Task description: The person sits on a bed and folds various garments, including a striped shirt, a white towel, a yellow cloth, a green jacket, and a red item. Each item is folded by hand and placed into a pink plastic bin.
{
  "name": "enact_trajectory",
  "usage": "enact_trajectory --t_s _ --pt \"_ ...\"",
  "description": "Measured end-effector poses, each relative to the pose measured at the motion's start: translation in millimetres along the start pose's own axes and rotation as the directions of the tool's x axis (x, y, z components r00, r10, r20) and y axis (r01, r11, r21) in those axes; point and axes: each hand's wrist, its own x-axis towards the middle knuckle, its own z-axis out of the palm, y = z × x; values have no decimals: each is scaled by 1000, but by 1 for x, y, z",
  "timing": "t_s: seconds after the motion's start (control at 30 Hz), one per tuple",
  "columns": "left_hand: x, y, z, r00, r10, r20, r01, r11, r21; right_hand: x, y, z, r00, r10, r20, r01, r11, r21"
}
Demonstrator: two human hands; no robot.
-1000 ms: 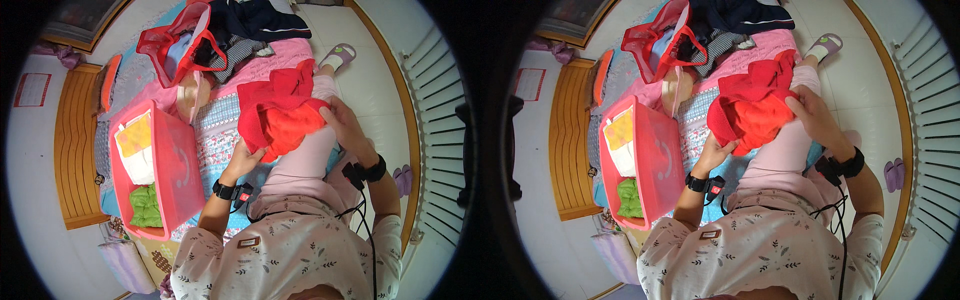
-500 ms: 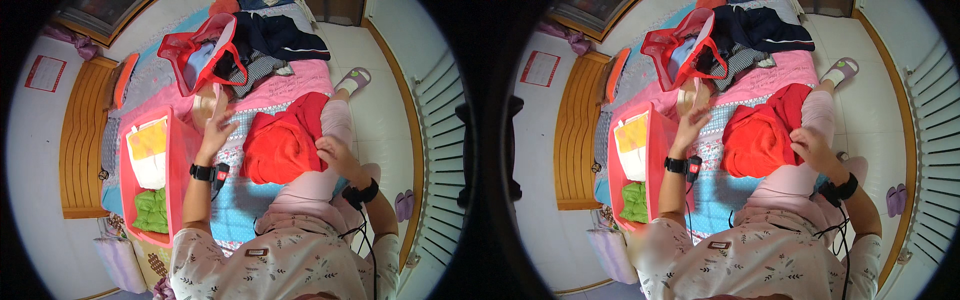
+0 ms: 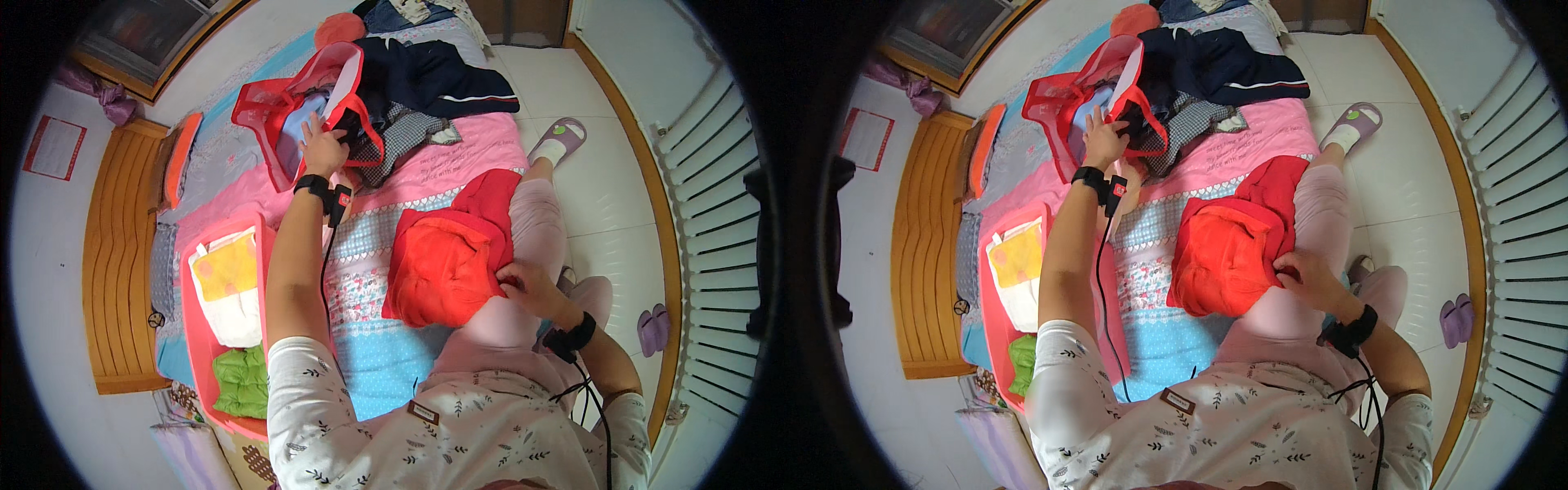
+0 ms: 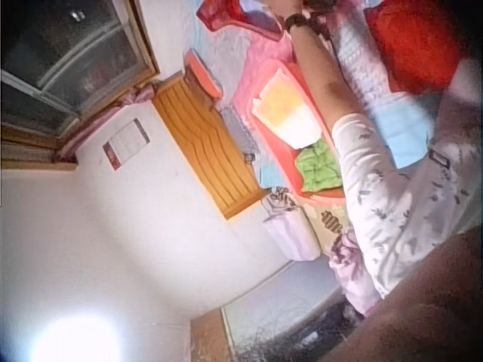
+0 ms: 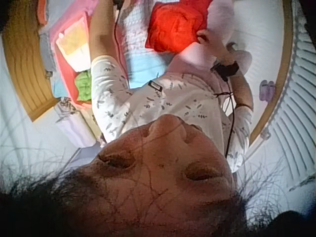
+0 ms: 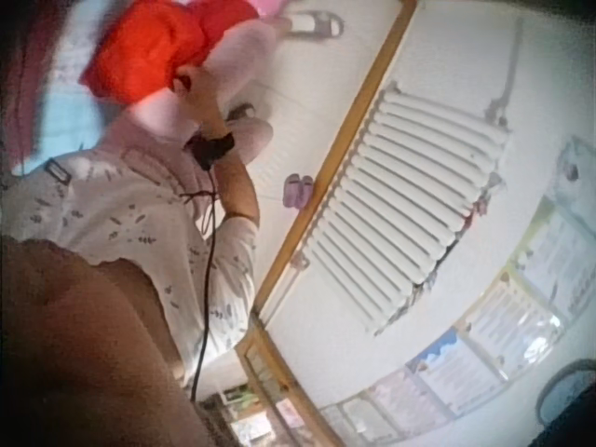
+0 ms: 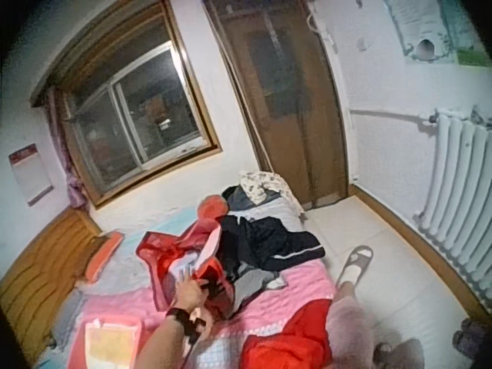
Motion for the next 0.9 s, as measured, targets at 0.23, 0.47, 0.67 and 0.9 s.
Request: enact_trajectory --t_s 0.23,0.47,0.67,0.9 --pt "63 -87 -13 991 -61 -120 24 957 -287 2 -10 -3 998 70 -6 -70 997 18" --pt "69 -157 -33 915 -341 -217 283 923 -260 7 -7 3 998 55 -19 -55 998 -10" --pt "55 -111 -25 942 -307 -135 279 941 -193 15 1 9 998 -54 -32 51 995 -89" --pt "18 9 -27 696 412 -588 -529 848 -31 11 7 10 994 -98 -53 91 988 -123"
